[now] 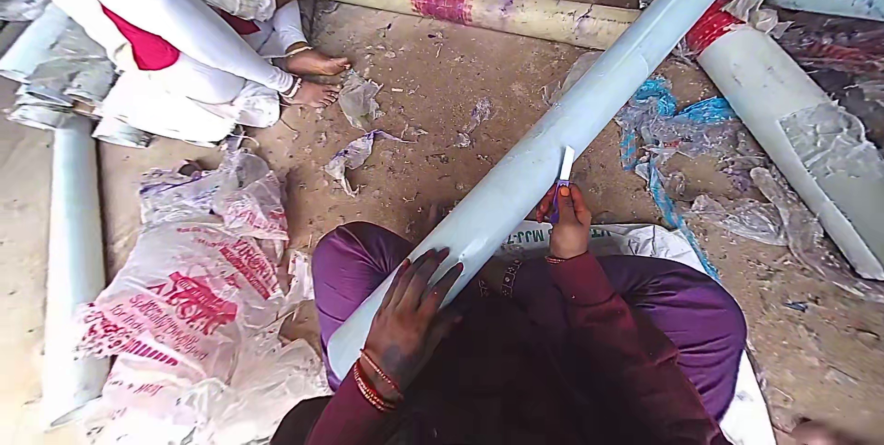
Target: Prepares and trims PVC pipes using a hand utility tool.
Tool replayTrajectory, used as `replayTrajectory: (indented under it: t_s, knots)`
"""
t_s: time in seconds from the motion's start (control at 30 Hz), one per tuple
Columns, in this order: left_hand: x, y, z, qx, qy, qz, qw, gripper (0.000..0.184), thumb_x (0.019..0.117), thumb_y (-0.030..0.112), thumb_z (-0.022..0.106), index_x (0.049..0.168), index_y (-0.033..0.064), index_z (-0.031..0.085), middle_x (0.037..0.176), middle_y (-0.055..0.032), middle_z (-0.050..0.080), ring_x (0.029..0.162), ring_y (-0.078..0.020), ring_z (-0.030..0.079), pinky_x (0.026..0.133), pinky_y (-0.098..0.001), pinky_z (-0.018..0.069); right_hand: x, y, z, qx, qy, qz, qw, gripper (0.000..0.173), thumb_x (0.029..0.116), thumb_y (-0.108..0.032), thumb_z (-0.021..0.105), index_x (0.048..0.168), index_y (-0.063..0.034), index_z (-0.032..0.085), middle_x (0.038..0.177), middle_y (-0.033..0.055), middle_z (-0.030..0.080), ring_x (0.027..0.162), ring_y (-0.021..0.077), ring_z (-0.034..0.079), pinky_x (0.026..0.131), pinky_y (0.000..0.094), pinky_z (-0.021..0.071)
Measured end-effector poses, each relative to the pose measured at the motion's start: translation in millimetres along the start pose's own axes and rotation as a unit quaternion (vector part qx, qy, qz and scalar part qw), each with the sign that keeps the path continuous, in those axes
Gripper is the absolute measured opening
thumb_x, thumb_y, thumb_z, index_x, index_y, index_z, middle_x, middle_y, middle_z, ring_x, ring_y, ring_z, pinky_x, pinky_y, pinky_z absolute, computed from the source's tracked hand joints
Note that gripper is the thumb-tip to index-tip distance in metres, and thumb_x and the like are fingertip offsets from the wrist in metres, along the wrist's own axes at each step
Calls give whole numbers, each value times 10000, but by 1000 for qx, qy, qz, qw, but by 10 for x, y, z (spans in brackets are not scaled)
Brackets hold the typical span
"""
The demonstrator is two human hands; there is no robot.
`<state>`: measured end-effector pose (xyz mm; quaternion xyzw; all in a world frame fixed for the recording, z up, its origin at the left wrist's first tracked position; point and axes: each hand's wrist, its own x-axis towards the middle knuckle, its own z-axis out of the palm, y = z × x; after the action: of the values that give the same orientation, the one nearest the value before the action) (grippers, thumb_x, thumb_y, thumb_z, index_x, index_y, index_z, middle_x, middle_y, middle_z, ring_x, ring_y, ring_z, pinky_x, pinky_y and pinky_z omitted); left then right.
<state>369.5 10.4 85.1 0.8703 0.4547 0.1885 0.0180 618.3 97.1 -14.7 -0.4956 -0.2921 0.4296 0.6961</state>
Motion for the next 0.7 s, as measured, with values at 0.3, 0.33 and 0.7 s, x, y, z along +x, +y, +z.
replayTrajectory:
  t_s: [0.3, 0.33, 0.7]
  knots:
    - [130, 85, 208, 33, 68, -37, 996, 243, 929, 352, 673, 939, 135, 782, 1210, -185, 721, 1154, -394, 676, 974, -440, 547, -53, -24, -10, -7, -16, 5, 1000, 243, 1077, -130, 311, 1016, -107, 546, 738, -112, 589, 638, 0, 604, 635, 191, 551]
    - [132, 90, 220, 33, 74, -36, 996, 225, 932, 328, 672, 914, 138, 790, 1199, -183, 728, 1151, -389, 681, 977, -437, 548, -59, -26, -10, -7, -15, 3, 1000, 243, 1076, -127, 316, 1024, -96, 552, 745, -110, 584, 643, -4, 600, 639, 189, 549]
    - [270, 224, 233, 115, 101, -55, 987, 211, 966, 151, 596, 853, 41, 736, 1121, -143, 757, 938, -282, 754, 751, -351, 602, -54, -84, 14, -4, -32, 9, 999, 256, 1085, -139, 337, 1018, -59, 571, 752, -85, 578, 645, -1, 598, 642, 195, 553]
